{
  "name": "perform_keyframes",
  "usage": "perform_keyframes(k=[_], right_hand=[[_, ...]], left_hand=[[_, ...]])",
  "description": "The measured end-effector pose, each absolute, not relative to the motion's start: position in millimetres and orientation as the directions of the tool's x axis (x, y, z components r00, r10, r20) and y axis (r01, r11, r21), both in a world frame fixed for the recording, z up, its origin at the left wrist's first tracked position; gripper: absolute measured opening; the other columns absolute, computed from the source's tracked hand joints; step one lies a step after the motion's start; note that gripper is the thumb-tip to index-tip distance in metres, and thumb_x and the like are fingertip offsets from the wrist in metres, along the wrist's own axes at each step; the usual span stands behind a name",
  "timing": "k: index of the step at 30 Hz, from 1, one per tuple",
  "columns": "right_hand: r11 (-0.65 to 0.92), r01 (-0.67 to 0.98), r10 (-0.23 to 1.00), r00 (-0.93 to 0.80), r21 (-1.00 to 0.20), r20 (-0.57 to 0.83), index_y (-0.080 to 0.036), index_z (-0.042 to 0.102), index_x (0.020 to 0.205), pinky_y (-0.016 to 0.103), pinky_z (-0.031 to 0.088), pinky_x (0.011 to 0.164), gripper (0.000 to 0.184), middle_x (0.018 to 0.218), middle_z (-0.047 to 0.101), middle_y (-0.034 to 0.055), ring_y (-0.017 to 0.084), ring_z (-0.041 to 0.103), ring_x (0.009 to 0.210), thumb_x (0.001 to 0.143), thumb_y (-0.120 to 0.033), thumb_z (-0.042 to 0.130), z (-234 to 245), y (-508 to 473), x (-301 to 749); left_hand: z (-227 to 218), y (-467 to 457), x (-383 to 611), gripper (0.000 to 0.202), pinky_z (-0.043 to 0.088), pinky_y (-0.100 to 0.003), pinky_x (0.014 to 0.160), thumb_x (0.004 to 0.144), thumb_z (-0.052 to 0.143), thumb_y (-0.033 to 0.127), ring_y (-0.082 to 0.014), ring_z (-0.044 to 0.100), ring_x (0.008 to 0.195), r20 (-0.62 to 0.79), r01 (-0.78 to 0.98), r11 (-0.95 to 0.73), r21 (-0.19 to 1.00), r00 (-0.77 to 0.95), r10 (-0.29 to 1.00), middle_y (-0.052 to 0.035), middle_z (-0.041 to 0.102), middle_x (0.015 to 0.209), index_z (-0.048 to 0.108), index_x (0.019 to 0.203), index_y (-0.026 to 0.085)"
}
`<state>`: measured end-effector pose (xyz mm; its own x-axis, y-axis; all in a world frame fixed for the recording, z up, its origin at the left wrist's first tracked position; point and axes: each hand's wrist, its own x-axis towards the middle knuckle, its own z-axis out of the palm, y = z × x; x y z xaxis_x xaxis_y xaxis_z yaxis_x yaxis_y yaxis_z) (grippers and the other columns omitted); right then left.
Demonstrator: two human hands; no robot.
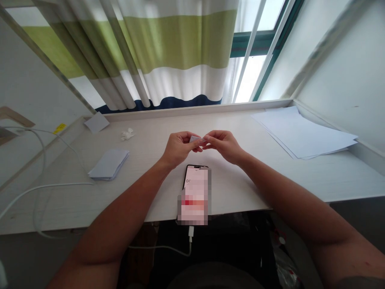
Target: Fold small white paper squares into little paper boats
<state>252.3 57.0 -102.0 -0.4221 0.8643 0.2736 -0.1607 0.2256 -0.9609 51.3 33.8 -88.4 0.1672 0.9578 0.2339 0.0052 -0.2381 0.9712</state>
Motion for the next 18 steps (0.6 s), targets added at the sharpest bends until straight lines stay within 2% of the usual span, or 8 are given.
perform_keyframes(k=[2, 5, 8, 12, 15, 18], right_hand=[[0.231, -0.108, 0.853, -0.456, -0.967, 0.255, -0.019, 0.082, 0.091, 0.043, 0.065, 0.087, 0.038, 0.092, 0.082, 0.0077, 0.021, 0.077, 0.085, 0.088, -0.056, 0.085, -100, 57, 255], [0.374, 0.036, 0.842, -0.432, -0.927, 0.323, -0.018, 0.082, 0.089, 0.040, 0.063, 0.083, 0.037, 0.086, 0.080, 0.0072, 0.020, 0.074, 0.082, 0.089, -0.055, 0.083, -98, 56, 256], [0.451, 0.126, 0.854, -0.349, -0.884, 0.386, -0.018, 0.079, 0.086, 0.039, 0.061, 0.080, 0.037, 0.082, 0.078, 0.0059, 0.020, 0.072, 0.079, 0.091, -0.055, 0.080, -99, 58, 257], [0.460, 0.115, 0.880, -0.188, -0.880, 0.436, -0.020, 0.073, 0.085, 0.039, 0.061, 0.077, 0.040, 0.077, 0.076, 0.0049, 0.020, 0.072, 0.075, 0.091, -0.059, 0.078, -102, 65, 258], [0.476, 0.091, 0.878, -0.111, -0.875, 0.466, -0.019, 0.072, 0.086, 0.039, 0.061, 0.074, 0.041, 0.078, 0.075, 0.0055, 0.021, 0.072, 0.075, 0.091, -0.060, 0.078, -102, 67, 259], [0.486, 0.065, 0.872, -0.105, -0.871, 0.479, -0.019, 0.072, 0.087, 0.040, 0.062, 0.075, 0.041, 0.078, 0.074, 0.0057, 0.021, 0.072, 0.075, 0.091, -0.059, 0.078, -101, 65, 258]], left_hand=[[-89, 34, 50, 0.043, 0.061, -0.034, 0.065, 0.073, 0.097, 0.052, -0.0201, 0.076, 0.066, 0.249, 0.016, -0.255, 0.967, 0.171, 0.953, -0.0075, 0.079, 0.075, 0.079, 0.087, 0.015], [-88, 34, 50, 0.043, 0.060, -0.033, 0.062, 0.075, 0.097, 0.048, -0.0197, 0.074, 0.062, 0.246, 0.024, -0.254, 0.967, 0.180, 0.952, -0.0049, 0.077, 0.070, 0.075, 0.093, 0.017], [-89, 36, 51, 0.043, 0.060, -0.031, 0.061, 0.078, 0.095, 0.042, -0.0186, 0.076, 0.064, 0.252, 0.024, -0.260, 0.965, 0.165, 0.953, -0.0030, 0.078, 0.078, 0.064, 0.100, 0.020], [-93, 39, 50, 0.042, 0.060, -0.026, 0.064, 0.082, 0.090, 0.035, -0.0148, 0.078, 0.070, 0.387, 0.095, -0.389, 0.916, 0.040, 0.921, 0.0004, 0.076, 0.097, 0.053, 0.096, 0.023], [-96, 41, 49, 0.034, 0.060, -0.026, 0.066, 0.088, 0.085, 0.037, -0.0138, 0.078, 0.071, 0.452, 0.158, -0.449, 0.879, 0.017, 0.892, 0.0011, 0.076, 0.094, 0.054, 0.093, 0.023], [-100, 41, 50, 0.032, 0.061, -0.027, 0.067, 0.090, 0.084, 0.040, -0.0166, 0.079, 0.076, 0.487, 0.138, -0.485, 0.863, 0.019, 0.873, 0.0006, 0.076, 0.088, 0.058, 0.094, 0.023]])
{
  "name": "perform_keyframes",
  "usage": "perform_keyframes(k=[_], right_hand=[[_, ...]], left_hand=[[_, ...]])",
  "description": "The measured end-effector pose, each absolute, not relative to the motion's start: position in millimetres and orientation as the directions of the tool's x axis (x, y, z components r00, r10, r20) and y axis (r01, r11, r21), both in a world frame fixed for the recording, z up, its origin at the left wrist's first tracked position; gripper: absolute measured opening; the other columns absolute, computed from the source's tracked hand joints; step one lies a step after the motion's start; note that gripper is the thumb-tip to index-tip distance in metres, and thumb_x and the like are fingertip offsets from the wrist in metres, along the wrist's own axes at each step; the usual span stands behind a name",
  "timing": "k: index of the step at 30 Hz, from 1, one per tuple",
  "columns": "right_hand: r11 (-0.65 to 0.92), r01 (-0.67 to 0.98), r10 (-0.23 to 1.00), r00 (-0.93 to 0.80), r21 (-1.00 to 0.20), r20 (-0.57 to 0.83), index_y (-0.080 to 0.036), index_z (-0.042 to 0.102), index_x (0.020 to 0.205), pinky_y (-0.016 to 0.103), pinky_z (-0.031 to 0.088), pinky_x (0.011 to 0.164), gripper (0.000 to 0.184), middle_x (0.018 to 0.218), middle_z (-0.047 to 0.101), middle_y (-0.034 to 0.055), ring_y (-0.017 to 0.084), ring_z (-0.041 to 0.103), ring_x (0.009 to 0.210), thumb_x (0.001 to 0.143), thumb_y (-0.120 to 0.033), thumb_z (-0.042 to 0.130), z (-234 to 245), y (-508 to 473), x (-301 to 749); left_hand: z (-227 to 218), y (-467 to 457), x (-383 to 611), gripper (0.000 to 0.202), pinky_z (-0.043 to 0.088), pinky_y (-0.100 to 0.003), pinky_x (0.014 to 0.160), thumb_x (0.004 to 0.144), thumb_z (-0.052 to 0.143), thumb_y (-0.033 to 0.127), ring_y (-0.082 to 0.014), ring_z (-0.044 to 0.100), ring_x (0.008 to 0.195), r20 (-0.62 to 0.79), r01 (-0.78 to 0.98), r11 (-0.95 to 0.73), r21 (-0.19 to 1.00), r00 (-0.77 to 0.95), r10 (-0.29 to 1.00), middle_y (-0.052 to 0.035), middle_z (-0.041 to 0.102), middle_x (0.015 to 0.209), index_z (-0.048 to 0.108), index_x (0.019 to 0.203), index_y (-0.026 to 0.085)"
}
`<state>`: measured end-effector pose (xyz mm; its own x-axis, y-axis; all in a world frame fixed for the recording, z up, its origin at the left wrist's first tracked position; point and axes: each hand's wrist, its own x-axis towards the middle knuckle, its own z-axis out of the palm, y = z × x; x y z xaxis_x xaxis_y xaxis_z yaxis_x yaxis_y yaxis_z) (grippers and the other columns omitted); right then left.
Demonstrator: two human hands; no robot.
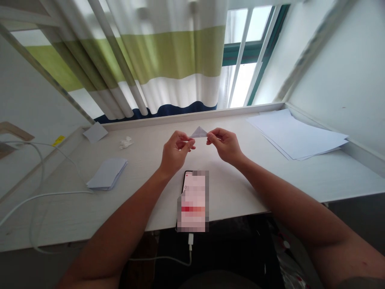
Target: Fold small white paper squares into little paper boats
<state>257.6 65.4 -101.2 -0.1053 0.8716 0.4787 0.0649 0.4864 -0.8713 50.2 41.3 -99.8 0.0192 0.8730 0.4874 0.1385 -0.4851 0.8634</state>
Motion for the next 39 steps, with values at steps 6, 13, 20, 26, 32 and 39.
perform_keyframes(k=[6, 13, 20, 26, 32, 39], right_hand=[[0.478, 0.039, 0.867, -0.179, -0.877, 0.465, -0.020, 0.072, 0.088, 0.039, 0.063, 0.077, 0.041, 0.080, 0.074, 0.0049, 0.020, 0.071, 0.077, 0.092, -0.061, 0.077, -101, 61, 255], [0.451, -0.001, 0.872, -0.212, -0.893, 0.441, -0.020, 0.073, 0.088, 0.040, 0.065, 0.079, 0.044, 0.080, 0.076, 0.0047, 0.020, 0.073, 0.076, 0.091, -0.063, 0.079, -102, 60, 254], [0.436, -0.058, 0.844, -0.319, -0.898, 0.431, -0.019, 0.077, 0.103, 0.036, 0.065, 0.071, 0.042, 0.078, 0.077, 0.0029, 0.017, 0.073, 0.070, 0.092, -0.060, 0.080, -101, 57, 254], [0.395, -0.079, 0.867, -0.297, -0.915, 0.400, -0.019, 0.077, 0.095, 0.034, 0.062, 0.064, 0.047, 0.072, 0.075, 0.0016, 0.016, 0.069, 0.063, 0.088, -0.065, 0.082, -99, 58, 255], [0.413, -0.051, 0.862, -0.300, -0.909, 0.409, -0.019, 0.078, 0.097, 0.033, 0.061, 0.062, 0.050, 0.073, 0.074, 0.0019, 0.015, 0.068, 0.062, 0.087, -0.067, 0.081, -100, 59, 255], [0.431, -0.018, 0.853, -0.318, -0.902, 0.414, -0.018, 0.077, 0.096, 0.033, 0.061, 0.062, 0.051, 0.073, 0.074, 0.0026, 0.015, 0.067, 0.062, 0.089, -0.069, 0.079, -98, 57, 256]], left_hand=[[-99, 42, 54, 0.035, 0.064, -0.029, 0.071, 0.087, 0.088, 0.043, -0.0197, 0.080, 0.088, 0.540, 0.077, -0.536, 0.841, -0.066, 0.839, -0.0027, 0.078, 0.097, 0.064, 0.101, 0.023], [-93, 42, 51, 0.039, 0.064, -0.030, 0.070, 0.082, 0.092, 0.043, -0.0155, 0.076, 0.070, 0.489, 0.000, -0.490, 0.872, -0.067, 0.870, 0.0013, 0.076, 0.083, 0.064, 0.099, 0.023], [-97, 42, 52, 0.032, 0.064, -0.032, 0.073, 0.082, 0.090, 0.041, -0.0171, 0.075, 0.079, 0.491, 0.026, -0.490, 0.871, -0.013, 0.871, -0.0009, 0.075, 0.085, 0.070, 0.097, 0.021], [-102, 44, 48, 0.025, 0.061, -0.031, 0.080, 0.082, 0.089, 0.036, -0.0200, 0.075, 0.098, 0.477, 0.144, -0.478, 0.867, 0.042, 0.878, -0.0047, 0.079, 0.102, 0.075, 0.097, 0.022], [-98, 44, 44, 0.026, 0.061, -0.035, 0.085, 0.085, 0.088, 0.043, -0.0235, 0.075, 0.104, 0.443, 0.213, -0.460, 0.862, 0.126, 0.888, -0.0091, 0.082, 0.112, 0.079, 0.096, 0.021], [-97, 46, 41, 0.032, 0.062, -0.035, 0.082, 0.086, 0.087, 0.052, -0.0217, 0.076, 0.092, 0.438, 0.183, -0.457, 0.871, 0.137, 0.889, -0.0101, 0.083, 0.109, 0.083, 0.089, 0.021]])
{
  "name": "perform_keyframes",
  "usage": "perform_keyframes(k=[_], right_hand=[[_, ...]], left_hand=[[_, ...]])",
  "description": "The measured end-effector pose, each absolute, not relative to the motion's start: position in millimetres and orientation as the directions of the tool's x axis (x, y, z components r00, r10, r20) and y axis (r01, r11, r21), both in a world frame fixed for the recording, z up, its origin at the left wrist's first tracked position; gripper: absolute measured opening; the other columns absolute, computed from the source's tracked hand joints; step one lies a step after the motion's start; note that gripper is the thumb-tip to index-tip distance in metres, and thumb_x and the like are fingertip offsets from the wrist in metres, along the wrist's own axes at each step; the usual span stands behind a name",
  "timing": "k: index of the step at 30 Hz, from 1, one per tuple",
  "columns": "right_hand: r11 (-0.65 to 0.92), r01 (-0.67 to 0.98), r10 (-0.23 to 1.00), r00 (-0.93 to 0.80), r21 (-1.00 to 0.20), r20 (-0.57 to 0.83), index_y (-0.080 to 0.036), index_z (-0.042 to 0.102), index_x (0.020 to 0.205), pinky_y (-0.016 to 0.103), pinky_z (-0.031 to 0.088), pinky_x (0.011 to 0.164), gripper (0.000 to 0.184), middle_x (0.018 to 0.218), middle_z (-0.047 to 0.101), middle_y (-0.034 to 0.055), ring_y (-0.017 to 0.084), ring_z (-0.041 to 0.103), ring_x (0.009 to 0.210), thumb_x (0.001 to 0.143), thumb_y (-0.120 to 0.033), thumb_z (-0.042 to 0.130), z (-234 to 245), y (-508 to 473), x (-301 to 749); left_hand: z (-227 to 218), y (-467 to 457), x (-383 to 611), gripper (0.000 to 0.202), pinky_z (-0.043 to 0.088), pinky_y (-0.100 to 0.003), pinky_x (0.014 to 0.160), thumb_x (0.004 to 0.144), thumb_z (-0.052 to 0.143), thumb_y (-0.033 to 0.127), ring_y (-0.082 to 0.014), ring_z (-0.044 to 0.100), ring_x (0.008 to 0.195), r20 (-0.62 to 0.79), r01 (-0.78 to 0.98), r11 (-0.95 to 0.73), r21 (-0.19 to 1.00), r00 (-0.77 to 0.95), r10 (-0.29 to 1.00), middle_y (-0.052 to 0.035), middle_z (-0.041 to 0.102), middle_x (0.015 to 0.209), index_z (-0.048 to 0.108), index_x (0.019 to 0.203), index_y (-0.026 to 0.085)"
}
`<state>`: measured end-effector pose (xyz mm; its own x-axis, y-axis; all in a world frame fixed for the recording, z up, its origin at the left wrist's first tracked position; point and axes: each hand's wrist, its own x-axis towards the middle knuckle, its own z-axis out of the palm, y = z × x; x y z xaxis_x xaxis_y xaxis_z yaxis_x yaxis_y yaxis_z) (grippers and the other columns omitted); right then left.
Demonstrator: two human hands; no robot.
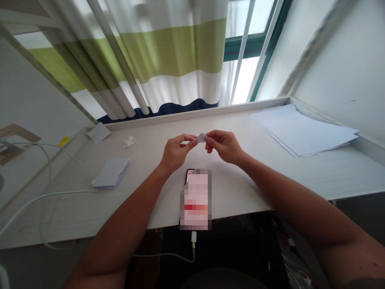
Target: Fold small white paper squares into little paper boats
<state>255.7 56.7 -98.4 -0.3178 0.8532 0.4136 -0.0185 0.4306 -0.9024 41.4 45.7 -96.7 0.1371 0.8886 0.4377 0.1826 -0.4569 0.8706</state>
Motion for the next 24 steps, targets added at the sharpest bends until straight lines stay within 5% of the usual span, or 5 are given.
perform_keyframes(k=[10, 18, 24], right_hand=[[0.422, -0.056, 0.857, -0.300, -0.905, 0.418, -0.018, 0.077, 0.094, 0.033, 0.060, 0.060, 0.049, 0.071, 0.074, 0.0026, 0.015, 0.068, 0.060, 0.088, -0.066, 0.081, -98.9, 58.6, 255.5], [0.399, -0.091, 0.878, -0.251, -0.913, 0.408, -0.017, 0.076, 0.096, 0.029, 0.058, 0.058, 0.052, 0.070, 0.074, 0.0015, 0.013, 0.066, 0.057, 0.085, -0.068, 0.083, -102.2, 62.0, 253.6], [0.399, -0.104, 0.873, -0.261, -0.911, 0.412, -0.017, 0.076, 0.095, 0.029, 0.058, 0.057, 0.050, 0.070, 0.074, 0.0015, 0.013, 0.067, 0.057, 0.086, -0.066, 0.083, -102.6, 60.1, 250.5]], left_hand=[[-95.9, 45.3, 42.8, 0.026, 0.059, -0.030, 0.075, 0.086, 0.087, 0.045, -0.0189, 0.072, 0.087, 0.480, 0.214, -0.480, 0.851, 0.056, 0.875, -0.0060, 0.079, 0.097, 0.080, 0.093, 0.021], [-96.2, 42.1, 42.7, 0.005, 0.060, -0.027, 0.071, 0.094, 0.078, 0.029, -0.0188, 0.073, 0.096, 0.710, 0.455, -0.651, 0.607, 0.057, 0.702, -0.0042, 0.078, 0.101, 0.080, 0.094, 0.024], [-101.8, 42.7, 47.1, 0.018, 0.065, -0.029, 0.067, 0.088, 0.085, 0.032, -0.0191, 0.077, 0.085, 0.548, 0.326, -0.505, 0.799, -0.051, 0.835, -0.0057, 0.083, 0.099, 0.084, 0.103, 0.021]])
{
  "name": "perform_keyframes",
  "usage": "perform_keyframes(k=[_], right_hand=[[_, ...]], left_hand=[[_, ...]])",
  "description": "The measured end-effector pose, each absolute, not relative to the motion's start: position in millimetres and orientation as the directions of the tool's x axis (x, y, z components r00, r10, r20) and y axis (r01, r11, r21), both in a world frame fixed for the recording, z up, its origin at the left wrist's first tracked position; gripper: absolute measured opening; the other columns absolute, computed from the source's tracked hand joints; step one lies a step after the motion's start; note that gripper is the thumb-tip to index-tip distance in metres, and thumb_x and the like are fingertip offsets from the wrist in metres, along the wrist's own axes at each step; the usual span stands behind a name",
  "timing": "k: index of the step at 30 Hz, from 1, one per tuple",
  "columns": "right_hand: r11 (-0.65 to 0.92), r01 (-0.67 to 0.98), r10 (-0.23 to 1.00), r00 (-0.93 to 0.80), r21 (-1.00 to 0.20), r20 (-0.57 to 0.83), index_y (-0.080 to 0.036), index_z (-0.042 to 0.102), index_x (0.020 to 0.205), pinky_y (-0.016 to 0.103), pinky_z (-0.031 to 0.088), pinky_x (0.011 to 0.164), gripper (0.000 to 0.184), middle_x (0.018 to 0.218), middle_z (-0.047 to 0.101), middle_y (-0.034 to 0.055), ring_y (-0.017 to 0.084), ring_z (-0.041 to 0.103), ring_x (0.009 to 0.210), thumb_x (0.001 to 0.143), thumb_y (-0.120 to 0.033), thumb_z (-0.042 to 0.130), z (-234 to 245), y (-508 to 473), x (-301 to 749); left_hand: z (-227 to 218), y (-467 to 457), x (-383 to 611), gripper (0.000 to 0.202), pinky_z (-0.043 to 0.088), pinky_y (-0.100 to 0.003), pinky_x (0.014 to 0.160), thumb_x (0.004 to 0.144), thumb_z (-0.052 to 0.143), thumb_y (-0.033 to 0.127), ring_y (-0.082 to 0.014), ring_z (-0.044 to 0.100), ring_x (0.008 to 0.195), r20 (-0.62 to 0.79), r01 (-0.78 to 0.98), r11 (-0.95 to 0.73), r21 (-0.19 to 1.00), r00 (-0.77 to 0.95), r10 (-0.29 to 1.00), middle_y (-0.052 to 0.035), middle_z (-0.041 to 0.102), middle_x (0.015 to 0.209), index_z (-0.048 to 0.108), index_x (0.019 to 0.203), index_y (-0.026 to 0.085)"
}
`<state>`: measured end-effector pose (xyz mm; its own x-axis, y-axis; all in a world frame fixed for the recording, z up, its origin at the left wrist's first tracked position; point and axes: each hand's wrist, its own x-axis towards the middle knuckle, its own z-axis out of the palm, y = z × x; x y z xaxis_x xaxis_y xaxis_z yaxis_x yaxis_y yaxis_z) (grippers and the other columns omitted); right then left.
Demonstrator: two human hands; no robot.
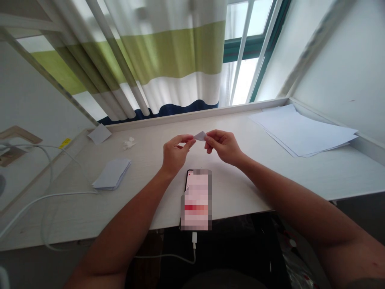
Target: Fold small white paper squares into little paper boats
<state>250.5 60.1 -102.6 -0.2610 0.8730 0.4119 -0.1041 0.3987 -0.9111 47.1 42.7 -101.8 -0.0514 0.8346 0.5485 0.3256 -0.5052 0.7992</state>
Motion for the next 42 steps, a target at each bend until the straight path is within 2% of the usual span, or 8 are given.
perform_keyframes(k=[4, 11, 21, 25, 30, 32, 37, 42], right_hand=[[0.400, -0.099, 0.869, -0.275, -0.911, 0.411, -0.017, 0.077, 0.096, 0.028, 0.058, 0.058, 0.050, 0.070, 0.074, 0.0015, 0.013, 0.066, 0.057, 0.087, -0.066, 0.083, -103, 59, 250], [0.414, -0.094, 0.863, -0.277, -0.906, 0.423, -0.016, 0.076, 0.096, 0.029, 0.059, 0.058, 0.050, 0.071, 0.073, 0.0021, 0.013, 0.067, 0.058, 0.088, -0.065, 0.082, -102, 59, 252], [0.414, -0.079, 0.865, -0.276, -0.907, 0.419, -0.017, 0.076, 0.096, 0.029, 0.059, 0.059, 0.051, 0.071, 0.073, 0.0017, 0.013, 0.066, 0.058, 0.088, -0.067, 0.081, -101, 61, 253], [0.402, -0.081, 0.869, -0.281, -0.912, 0.408, -0.017, 0.075, 0.095, 0.029, 0.058, 0.058, 0.052, 0.071, 0.073, 0.0019, 0.013, 0.066, 0.058, 0.087, -0.068, 0.081, -103, 62, 252], [0.397, -0.090, 0.872, -0.274, -0.914, 0.406, -0.018, 0.075, 0.095, 0.029, 0.057, 0.057, 0.054, 0.071, 0.073, 0.0018, 0.013, 0.065, 0.057, 0.086, -0.070, 0.082, -104, 62, 252], [0.397, -0.086, 0.871, -0.277, -0.914, 0.405, -0.017, 0.075, 0.096, 0.029, 0.057, 0.058, 0.053, 0.071, 0.073, 0.0019, 0.013, 0.066, 0.058, 0.086, -0.069, 0.081, -104, 63, 252], [0.401, -0.083, 0.870, -0.279, -0.912, 0.407, -0.016, 0.075, 0.096, 0.029, 0.057, 0.059, 0.053, 0.072, 0.073, 0.0025, 0.013, 0.066, 0.059, 0.088, -0.068, 0.081, -105, 63, 253], [0.404, -0.083, 0.868, -0.280, -0.911, 0.410, -0.017, 0.075, 0.096, 0.029, 0.058, 0.059, 0.051, 0.072, 0.073, 0.0022, 0.013, 0.067, 0.059, 0.088, -0.067, 0.081, -104, 63, 254]], left_hand=[[-104, 44, 49, 0.022, 0.067, -0.030, 0.064, 0.084, 0.088, 0.032, -0.0206, 0.079, 0.085, 0.467, 0.185, -0.447, 0.875, -0.080, 0.881, -0.0062, 0.083, 0.096, 0.084, 0.103, 0.020], [-98, 41, 50, 0.031, 0.066, -0.030, 0.062, 0.083, 0.091, 0.042, -0.0214, 0.081, 0.076, 0.343, 0.049, -0.342, 0.938, -0.015, 0.939, -0.0064, 0.082, 0.085, 0.079, 0.097, 0.017], [-91, 37, 54, 0.021, 0.066, -0.033, 0.073, 0.080, 0.092, 0.031, -0.0200, 0.079, 0.080, 0.390, -0.020, -0.391, 0.920, -0.034, 0.920, -0.0059, 0.080, 0.083, 0.077, 0.085, 0.016], [-94, 40, 55, 0.029, 0.065, -0.033, 0.075, 0.072, 0.097, 0.028, -0.0191, 0.079, 0.079, 0.394, -0.082, -0.401, 0.912, -0.087, 0.915, -0.0032, 0.081, 0.084, 0.076, 0.090, 0.019], [-95, 42, 53, 0.035, 0.064, -0.034, 0.081, 0.070, 0.098, 0.032, -0.0212, 0.081, 0.087, 0.268, -0.133, -0.274, 0.952, -0.065, 0.961, -0.0057, 0.083, 0.090, 0.078, 0.097, 0.018], [-96, 41, 53, 0.035, 0.065, -0.034, 0.078, 0.073, 0.097, 0.034, -0.0219, 0.082, 0.087, 0.263, -0.132, -0.267, 0.955, -0.045, 0.964, -0.0055, 0.083, 0.090, 0.077, 0.098, 0.019], [-97, 39, 55, 0.030, 0.064, -0.031, 0.069, 0.080, 0.093, 0.041, -0.0200, 0.080, 0.078, 0.422, 0.022, -0.422, 0.906, -0.049, 0.905, -0.0025, 0.079, 0.083, 0.075, 0.092, 0.020], [-98, 39, 55, 0.036, 0.064, -0.030, 0.065, 0.077, 0.095, 0.042, -0.0209, 0.080, 0.079, 0.347, 0.000, -0.347, 0.938, -0.017, 0.938, -0.0058, 0.080, 0.085, 0.076, 0.094, 0.017]])
